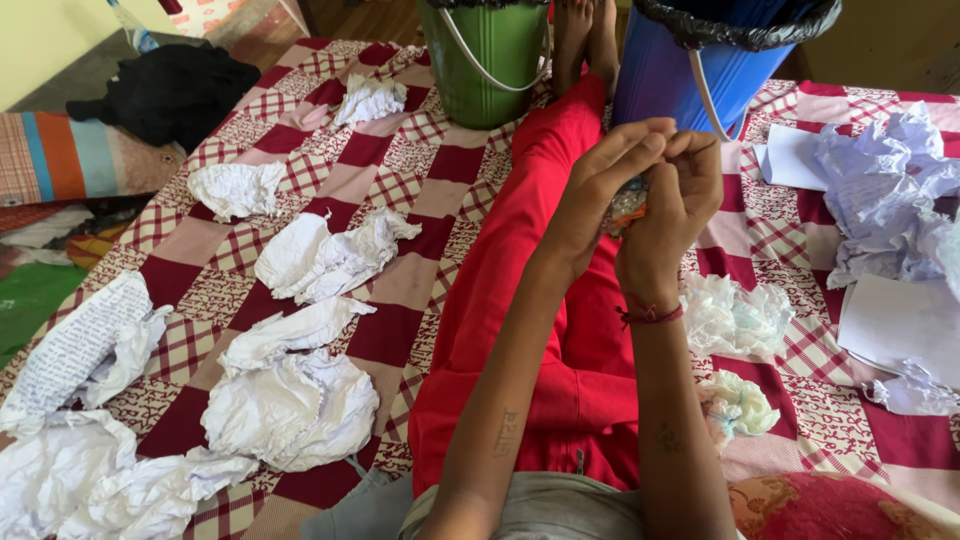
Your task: The person balls up pieces of paper and plastic sheets by hand while sitting on a bed. They crumble the items one at a time before setting them aside.
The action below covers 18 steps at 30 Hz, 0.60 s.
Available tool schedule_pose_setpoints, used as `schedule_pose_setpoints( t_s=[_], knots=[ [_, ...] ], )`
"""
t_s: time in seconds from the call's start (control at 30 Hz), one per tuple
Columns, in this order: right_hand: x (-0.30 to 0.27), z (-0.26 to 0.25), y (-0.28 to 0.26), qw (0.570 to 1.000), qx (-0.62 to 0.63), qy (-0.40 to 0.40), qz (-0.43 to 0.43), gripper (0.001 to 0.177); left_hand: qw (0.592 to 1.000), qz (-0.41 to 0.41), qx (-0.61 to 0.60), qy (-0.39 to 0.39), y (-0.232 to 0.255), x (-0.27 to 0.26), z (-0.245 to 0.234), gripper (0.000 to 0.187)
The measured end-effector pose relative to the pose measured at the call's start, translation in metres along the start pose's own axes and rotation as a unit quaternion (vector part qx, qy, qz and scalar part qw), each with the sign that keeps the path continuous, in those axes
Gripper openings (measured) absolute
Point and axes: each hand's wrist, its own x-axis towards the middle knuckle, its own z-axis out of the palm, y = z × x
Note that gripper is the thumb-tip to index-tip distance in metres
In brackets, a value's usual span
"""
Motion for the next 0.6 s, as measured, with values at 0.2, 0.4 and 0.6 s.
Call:
schedule_pose_setpoints(
  t_s=[0.2,0.4,0.6],
  knots=[
    [0.000,0.005,-0.008,0.998,-0.043,0.022,-0.029,0.024,0.998,0.024,-0.034,-0.046,-0.003,0.004,0.007,0.043],
    [0.007,-0.003,-0.017,0.962,-0.207,0.049,-0.169,0.030,0.993,0.098,-0.042,-0.051,-0.019,0.005,0.024,0.030],
    [0.001,-0.004,-0.026,0.937,-0.288,0.101,-0.172,0.031,0.995,0.072,-0.071,0.013,-0.027,-0.005,0.041,0.027]
  ],
)
